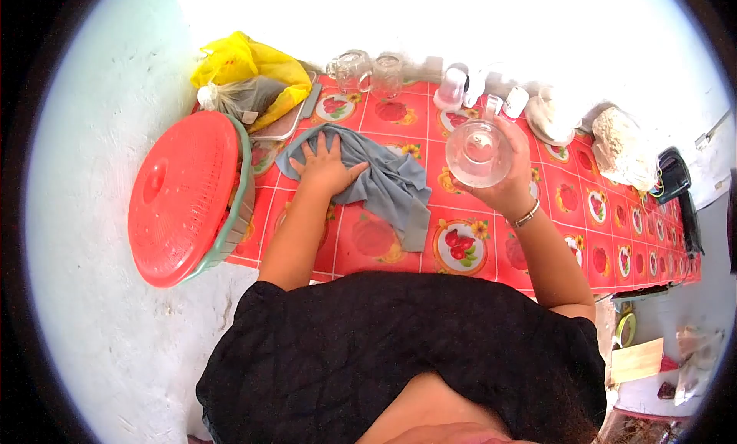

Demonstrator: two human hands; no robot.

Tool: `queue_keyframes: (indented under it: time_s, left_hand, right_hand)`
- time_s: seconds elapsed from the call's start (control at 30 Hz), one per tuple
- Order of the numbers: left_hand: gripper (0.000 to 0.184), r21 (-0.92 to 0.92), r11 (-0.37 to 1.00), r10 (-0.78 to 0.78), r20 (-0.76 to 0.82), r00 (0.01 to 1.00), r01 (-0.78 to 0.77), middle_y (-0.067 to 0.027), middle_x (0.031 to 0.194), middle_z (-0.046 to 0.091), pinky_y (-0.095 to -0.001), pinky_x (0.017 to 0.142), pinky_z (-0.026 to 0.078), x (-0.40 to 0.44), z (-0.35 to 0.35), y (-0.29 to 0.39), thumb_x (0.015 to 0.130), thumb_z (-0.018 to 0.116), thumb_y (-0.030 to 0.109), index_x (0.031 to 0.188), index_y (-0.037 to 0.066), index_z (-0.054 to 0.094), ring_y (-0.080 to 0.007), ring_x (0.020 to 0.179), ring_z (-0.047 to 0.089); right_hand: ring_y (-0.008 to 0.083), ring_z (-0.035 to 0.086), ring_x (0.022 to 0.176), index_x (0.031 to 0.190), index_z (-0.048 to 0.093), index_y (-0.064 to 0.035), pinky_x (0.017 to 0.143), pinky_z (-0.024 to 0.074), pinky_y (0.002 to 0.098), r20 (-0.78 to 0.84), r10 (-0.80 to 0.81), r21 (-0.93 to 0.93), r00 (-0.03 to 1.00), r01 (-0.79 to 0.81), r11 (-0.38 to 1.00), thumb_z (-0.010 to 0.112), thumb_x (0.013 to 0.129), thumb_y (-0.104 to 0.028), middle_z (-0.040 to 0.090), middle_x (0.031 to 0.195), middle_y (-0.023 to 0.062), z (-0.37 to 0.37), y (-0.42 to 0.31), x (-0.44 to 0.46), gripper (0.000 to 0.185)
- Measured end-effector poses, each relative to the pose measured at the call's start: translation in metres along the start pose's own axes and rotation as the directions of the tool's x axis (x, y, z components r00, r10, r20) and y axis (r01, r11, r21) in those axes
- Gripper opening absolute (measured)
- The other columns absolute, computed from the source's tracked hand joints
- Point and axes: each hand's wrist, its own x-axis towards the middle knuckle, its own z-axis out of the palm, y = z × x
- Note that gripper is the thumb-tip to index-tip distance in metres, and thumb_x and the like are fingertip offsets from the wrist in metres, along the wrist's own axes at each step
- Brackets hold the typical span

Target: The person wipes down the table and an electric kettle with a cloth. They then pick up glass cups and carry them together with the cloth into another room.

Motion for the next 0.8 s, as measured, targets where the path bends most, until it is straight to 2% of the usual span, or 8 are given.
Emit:
queue_keyframes:
  time_s: [0.07,0.3,0.4,0.47,0.5,0.57,0.67,0.8]
  left_hand:
    - [0.098,0.004,1.0,0.0,0.0,1.0,0.0,-0.0099,0.158,0.009,-0.0653,0.109,0.007,0.0,-0.001,0.001,0.075,0.052,0.074,0.15,0.017,0.023,-0.0397,0.143,0.007]
    - [0.098,-0.008,1.0,-0.004,0.011,1.0,0.004,-0.0097,0.158,0.009,-0.0652,0.109,0.006,-0.001,-0.002,0.0,0.075,0.051,0.075,0.15,0.017,0.023,-0.0397,0.143,0.006]
    - [0.098,-0.019,1.0,-0.005,0.013,1.0,0.005,-0.0096,0.158,0.009,-0.0651,0.109,0.006,-0.002,-0.003,0.0,0.075,0.052,0.074,0.15,0.018,0.024,-0.0396,0.143,0.006]
    - [0.098,-0.02,1.0,-0.005,0.014,1.0,0.005,-0.0096,0.158,0.009,-0.0651,0.109,0.006,-0.003,-0.003,0.0,0.075,0.052,0.074,0.15,0.018,0.024,-0.0396,0.143,0.006]
    - [0.098,-0.021,1.0,-0.005,0.013,1.0,0.005,-0.0095,0.158,0.009,-0.065,0.109,0.006,-0.002,-0.003,0.0,0.075,0.052,0.074,0.149,0.018,0.024,-0.0396,0.143,0.006]
    - [0.098,-0.017,1.0,-0.007,0.01,1.0,0.007,-0.0095,0.158,0.009,-0.065,0.109,0.006,-0.002,-0.004,0.0,0.075,0.051,0.075,0.15,0.018,0.024,-0.0395,0.143,0.006]
    - [0.099,-0.014,1.0,-0.009,0.01,1.0,0.009,-0.0094,0.158,0.009,-0.065,0.109,0.007,-0.003,-0.004,0.0,0.074,0.052,0.075,0.15,0.018,0.024,-0.0395,0.143,0.006]
    - [0.099,-0.017,1.0,-0.002,0.014,1.0,0.002,-0.0094,0.158,0.009,-0.065,0.109,0.007,-0.001,-0.004,-0.001,0.073,0.052,0.075,0.15,0.018,0.024,-0.0392,0.144,0.006]
  right_hand:
    - [0.0276,0.052,0.115,0.134,0.034,-0.0049,0.098,0.0429,0.0383,-0.062,-0.059,-0.032,0.996,0.057,0.998,0.093,0.053,-0.02,0.046,0.127,0.0153,0.001,-0.003,0.002,0.101]
    - [0.0282,0.053,0.114,0.134,0.035,-0.0046,0.097,0.0429,0.0381,-0.015,-0.04,0.038,0.999,0.04,0.998,0.091,0.057,-0.023,0.05,0.126,0.0153,0.0,-0.003,-0.002,0.097]
    - [0.028,0.053,0.116,0.136,0.035,-0.0037,0.097,0.0429,0.038,0.111,0.026,0.034,0.994,-0.03,0.999,0.089,0.06,-0.024,0.05,0.129,0.0154,-0.005,-0.003,-0.004,0.095]
    - [0.0301,0.05,0.121,0.137,0.037,-0.0039,0.1,0.0423,0.0397,0.175,0.195,0.177,0.965,-0.225,0.958,0.09,0.055,-0.026,0.048,0.133,0.0162,0.004,0.005,-0.016,0.099]
    - [0.0301,0.05,0.121,0.137,0.037,-0.0039,0.1,0.0423,0.0397,0.176,0.191,0.177,0.966,-0.222,0.959,0.09,0.055,-0.026,0.048,0.133,0.0162,0.01,0.009,-0.023,0.099]
    - [0.0273,0.048,0.123,0.138,0.035,-0.0033,0.101,0.0418,0.0384,0.289,0.322,0.359,0.902,-0.414,0.837,0.089,0.058,-0.024,0.044,0.138,0.0146,0.02,0.015,-0.034,0.099]
    - [0.0253,0.045,0.127,0.141,0.029,-0.0031,0.105,0.0381,0.0397,0.425,0.385,0.449,0.819,-0.56,0.696,0.087,0.063,-0.022,0.044,0.138,0.0138,0.024,0.009,-0.035,0.099]
    - [0.0248,0.04,0.131,0.142,0.029,-0.0038,0.108,0.0343,0.0398,0.419,0.297,0.48,0.858,-0.487,0.73,0.086,0.065,-0.019,0.039,0.142,0.0143,0.043,0.022,-0.045,0.097]
